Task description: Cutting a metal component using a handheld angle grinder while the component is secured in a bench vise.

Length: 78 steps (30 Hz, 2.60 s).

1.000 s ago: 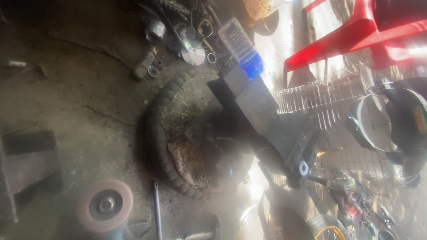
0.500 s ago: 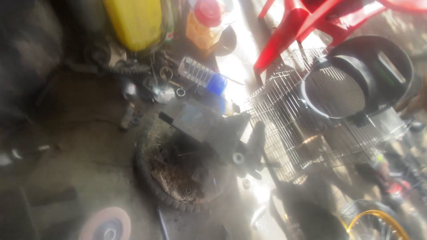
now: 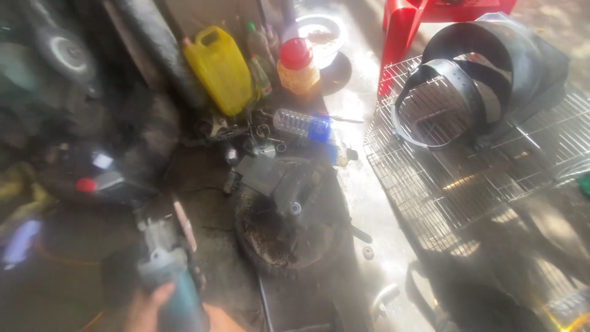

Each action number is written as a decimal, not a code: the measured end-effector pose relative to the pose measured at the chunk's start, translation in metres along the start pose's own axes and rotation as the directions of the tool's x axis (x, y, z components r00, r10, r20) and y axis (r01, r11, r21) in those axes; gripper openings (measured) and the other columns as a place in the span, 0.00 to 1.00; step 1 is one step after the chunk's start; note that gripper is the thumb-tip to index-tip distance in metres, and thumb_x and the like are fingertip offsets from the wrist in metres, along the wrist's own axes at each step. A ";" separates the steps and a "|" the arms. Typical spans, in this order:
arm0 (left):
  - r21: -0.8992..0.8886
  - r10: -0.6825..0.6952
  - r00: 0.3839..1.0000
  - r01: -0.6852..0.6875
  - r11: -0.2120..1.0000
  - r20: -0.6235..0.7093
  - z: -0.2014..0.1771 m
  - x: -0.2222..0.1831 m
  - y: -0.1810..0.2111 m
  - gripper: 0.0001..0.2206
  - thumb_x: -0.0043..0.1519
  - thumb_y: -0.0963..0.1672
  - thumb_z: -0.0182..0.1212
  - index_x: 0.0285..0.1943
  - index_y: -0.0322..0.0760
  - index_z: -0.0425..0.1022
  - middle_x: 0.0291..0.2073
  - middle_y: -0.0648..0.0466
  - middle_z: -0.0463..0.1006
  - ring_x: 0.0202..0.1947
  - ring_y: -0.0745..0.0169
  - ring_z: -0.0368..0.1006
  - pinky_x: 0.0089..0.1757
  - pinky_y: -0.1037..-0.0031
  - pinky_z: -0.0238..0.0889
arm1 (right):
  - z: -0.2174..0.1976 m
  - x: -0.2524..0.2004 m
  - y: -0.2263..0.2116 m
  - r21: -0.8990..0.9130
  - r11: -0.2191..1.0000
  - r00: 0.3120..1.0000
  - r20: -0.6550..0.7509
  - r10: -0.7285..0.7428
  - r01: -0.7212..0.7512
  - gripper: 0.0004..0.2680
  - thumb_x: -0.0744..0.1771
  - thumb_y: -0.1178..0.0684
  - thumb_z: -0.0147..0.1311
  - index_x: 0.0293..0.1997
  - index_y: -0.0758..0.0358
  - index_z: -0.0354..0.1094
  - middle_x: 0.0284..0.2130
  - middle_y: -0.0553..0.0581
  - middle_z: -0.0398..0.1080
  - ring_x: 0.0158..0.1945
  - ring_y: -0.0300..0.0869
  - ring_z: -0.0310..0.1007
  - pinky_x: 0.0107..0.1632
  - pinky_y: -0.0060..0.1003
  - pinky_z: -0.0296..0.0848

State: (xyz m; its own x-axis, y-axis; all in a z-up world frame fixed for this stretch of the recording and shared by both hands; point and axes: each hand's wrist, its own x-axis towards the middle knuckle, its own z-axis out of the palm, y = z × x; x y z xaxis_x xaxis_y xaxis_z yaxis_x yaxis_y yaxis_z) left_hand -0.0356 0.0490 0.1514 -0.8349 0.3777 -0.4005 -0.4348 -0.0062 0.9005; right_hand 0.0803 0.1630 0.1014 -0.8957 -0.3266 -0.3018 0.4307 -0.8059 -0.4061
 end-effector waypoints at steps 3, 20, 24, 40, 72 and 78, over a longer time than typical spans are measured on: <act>0.222 0.095 0.959 -0.034 0.975 -0.268 0.058 -0.036 0.032 0.14 0.59 0.39 0.58 0.46 0.15 0.78 0.30 0.26 0.80 0.28 0.34 0.76 0.32 0.52 0.70 | 0.074 -0.080 -0.074 -0.589 0.807 0.984 -0.162 -0.072 -0.038 0.11 0.69 0.44 0.39 0.50 0.49 0.69 0.48 0.42 0.68 0.55 0.26 0.66 0.63 0.21 0.55; 0.819 0.455 0.820 0.030 0.573 -0.349 0.169 -0.052 0.094 0.23 0.53 0.49 0.70 0.56 0.37 0.78 0.42 0.48 0.82 0.43 0.57 0.77 0.46 0.68 0.67 | 0.044 -0.081 -0.088 -0.250 0.937 0.969 0.033 -0.244 0.244 0.33 0.65 0.26 0.35 0.75 0.56 0.43 0.72 0.53 0.49 0.74 0.40 0.49 0.73 0.40 0.50; 0.926 0.387 0.886 0.112 0.360 -0.257 0.233 -0.061 0.107 0.31 0.46 0.49 0.74 0.60 0.36 0.73 0.51 0.48 0.82 0.53 0.54 0.78 0.52 0.67 0.68 | 0.056 -0.117 -0.122 0.079 0.933 0.924 -0.190 -0.331 0.351 0.31 0.62 0.28 0.45 0.67 0.61 0.59 0.65 0.57 0.65 0.69 0.40 0.62 0.70 0.38 0.60; 0.993 0.227 0.967 0.119 0.011 -0.118 0.264 -0.046 0.084 0.33 0.43 0.55 0.75 0.53 0.38 0.69 0.39 0.48 0.86 0.37 0.42 0.81 0.40 0.60 0.70 | 0.041 -0.121 -0.166 0.377 0.760 0.845 -0.310 -0.435 0.530 0.25 0.57 0.47 0.63 0.58 0.67 0.69 0.50 0.59 0.75 0.56 0.44 0.74 0.63 0.37 0.71; 0.979 0.267 0.944 -0.171 -0.112 0.196 0.247 -0.037 0.081 0.18 0.52 0.45 0.58 0.51 0.39 0.67 0.29 0.34 0.81 0.38 0.26 0.79 0.41 0.41 0.65 | 0.049 -0.110 -0.161 0.250 0.776 0.801 -0.349 -0.486 0.580 0.36 0.63 0.38 0.62 0.73 0.71 0.46 0.67 0.70 0.56 0.72 0.54 0.53 0.71 0.53 0.54; 0.981 0.292 0.939 -0.156 -0.118 0.185 0.242 -0.038 0.078 0.17 0.53 0.46 0.57 0.49 0.38 0.66 0.29 0.34 0.81 0.39 0.27 0.79 0.43 0.41 0.65 | 0.048 -0.110 -0.160 0.249 0.771 0.799 -0.334 -0.500 0.586 0.36 0.63 0.38 0.61 0.73 0.70 0.46 0.67 0.69 0.57 0.72 0.54 0.54 0.70 0.52 0.54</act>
State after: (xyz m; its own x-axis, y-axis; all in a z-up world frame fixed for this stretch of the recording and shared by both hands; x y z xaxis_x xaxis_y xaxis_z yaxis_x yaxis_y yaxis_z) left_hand 0.0435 0.2585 0.2779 -0.8481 0.5235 -0.0820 0.5127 0.8498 0.1226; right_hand 0.1041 0.3043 0.2410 -0.8940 0.3070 -0.3264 -0.2207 -0.9356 -0.2756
